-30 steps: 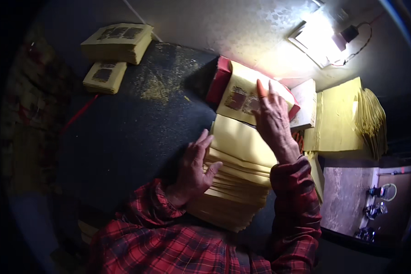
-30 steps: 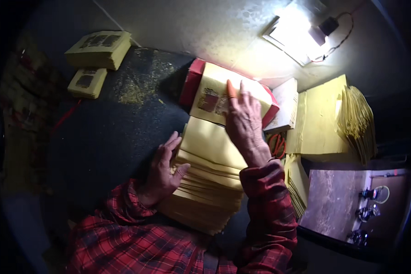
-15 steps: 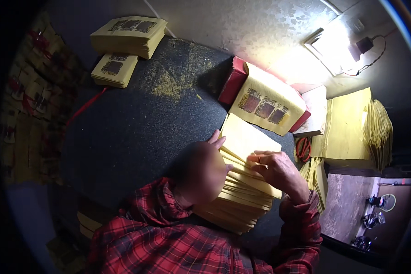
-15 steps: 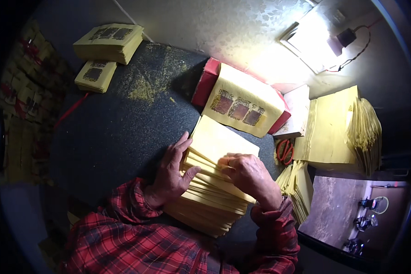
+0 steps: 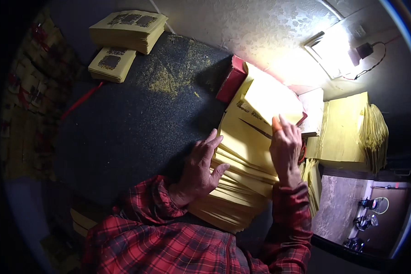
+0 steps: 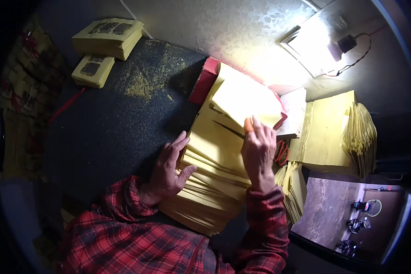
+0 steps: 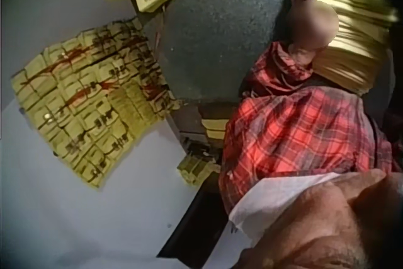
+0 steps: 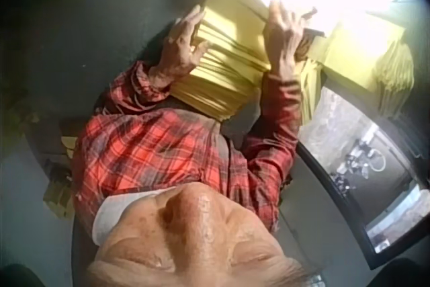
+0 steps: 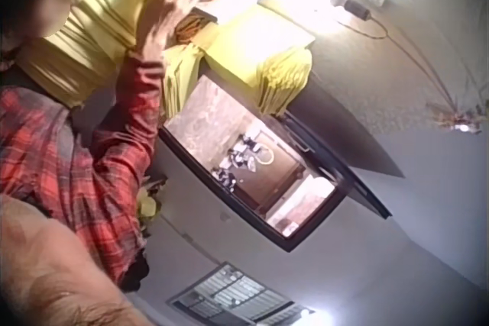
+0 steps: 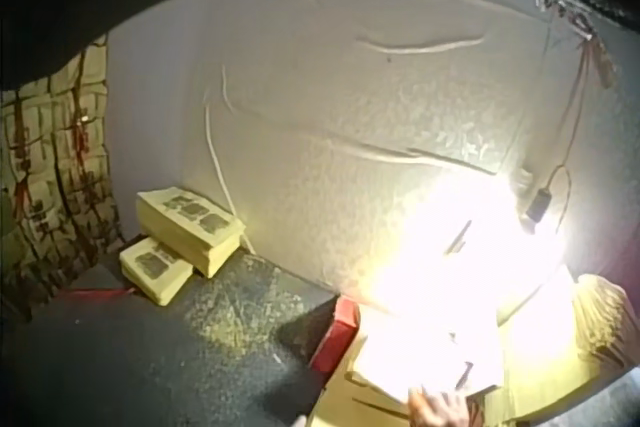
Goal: The person repeatedly folds yellow paper sheets in half, aligns the edges, and stacks them on a dark tabletop. They handle the sheets one at a time, occasionally adjusting the stack and placing completed bundles aside.
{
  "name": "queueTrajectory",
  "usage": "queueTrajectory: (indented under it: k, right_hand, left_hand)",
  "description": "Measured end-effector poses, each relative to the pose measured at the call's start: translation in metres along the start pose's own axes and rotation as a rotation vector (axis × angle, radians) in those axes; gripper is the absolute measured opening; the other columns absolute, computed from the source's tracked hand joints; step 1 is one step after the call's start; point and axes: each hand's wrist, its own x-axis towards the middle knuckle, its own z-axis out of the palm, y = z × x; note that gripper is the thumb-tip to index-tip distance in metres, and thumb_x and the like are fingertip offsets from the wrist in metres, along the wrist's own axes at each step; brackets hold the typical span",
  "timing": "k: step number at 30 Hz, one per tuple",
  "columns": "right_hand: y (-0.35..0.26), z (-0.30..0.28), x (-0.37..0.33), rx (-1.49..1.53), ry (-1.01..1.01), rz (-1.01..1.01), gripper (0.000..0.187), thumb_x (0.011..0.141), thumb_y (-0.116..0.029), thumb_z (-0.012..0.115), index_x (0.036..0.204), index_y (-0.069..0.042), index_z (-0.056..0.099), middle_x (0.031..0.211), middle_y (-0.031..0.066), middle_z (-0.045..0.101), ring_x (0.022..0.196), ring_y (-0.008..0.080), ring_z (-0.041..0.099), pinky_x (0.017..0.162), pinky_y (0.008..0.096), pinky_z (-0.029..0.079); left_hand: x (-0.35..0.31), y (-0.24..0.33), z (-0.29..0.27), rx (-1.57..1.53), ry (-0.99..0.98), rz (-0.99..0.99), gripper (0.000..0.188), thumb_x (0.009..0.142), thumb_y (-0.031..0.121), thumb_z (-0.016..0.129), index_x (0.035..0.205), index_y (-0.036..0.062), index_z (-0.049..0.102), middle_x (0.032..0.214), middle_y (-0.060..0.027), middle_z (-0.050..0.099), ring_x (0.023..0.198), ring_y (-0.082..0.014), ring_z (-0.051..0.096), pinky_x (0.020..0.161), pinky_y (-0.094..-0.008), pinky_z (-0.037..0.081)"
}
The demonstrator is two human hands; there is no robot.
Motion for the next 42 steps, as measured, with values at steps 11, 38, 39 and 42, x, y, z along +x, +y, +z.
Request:
queueTrajectory:
  k: [11,38,39,42]
  right_hand:
    - [0.003,-0.009,0.062,0.121,-0.153,0.033,0.091,0.092,-0.016,0.08,0.168,-0.014,0.03,0.163,0.0318,0.037,0.137,0.0477,0.049,0.112,0.0528,0.044]
    - [0.042,0.019,0.037,-0.115,0.065,0.038,0.034,0.091,-0.005,0.068,0.125,0.0,0.07,0.137,0.0236,0.069,0.117,0.0396,0.068,0.104,0.0489,0.054]
    - [0.02,0.01,0.021,-0.075,0.046,0.016,0.03,0.092,-0.005,0.067,0.121,0.001,0.073,0.133,0.0223,0.072,0.114,0.0382,0.07,0.103,0.0487,0.055]
    - [-0.016,-0.022,-0.036,0.336,-0.377,0.114,0.03,0.093,-0.011,0.07,0.122,-0.003,0.074,0.125,0.0215,0.074,0.109,0.0411,0.071,0.096,0.0509,0.055]
  left_hand:
    - [0.001,-0.005,0.002,0.027,-0.013,0.012,0.07,0.098,0.027,0.076,0.154,-0.0023,0.046,0.158,-0.0303,0.048,0.139,-0.0463,0.054,0.119,-0.052,0.042]
    - [0.004,-0.002,0.005,0.002,-0.028,0.018,0.07,0.097,0.024,0.077,0.154,-0.0021,0.045,0.156,-0.0315,0.049,0.138,-0.0465,0.054,0.118,-0.0517,0.043]
    - [0.001,-0.002,0.003,0.004,-0.02,0.003,0.07,0.097,0.025,0.077,0.154,-0.0021,0.045,0.156,-0.0314,0.049,0.138,-0.0465,0.054,0.118,-0.0517,0.043]
    - [0.002,0.001,0.002,-0.019,-0.021,-0.005,0.07,0.098,0.026,0.076,0.154,-0.0024,0.045,0.157,-0.0311,0.049,0.138,-0.0467,0.054,0.118,-0.052,0.043]
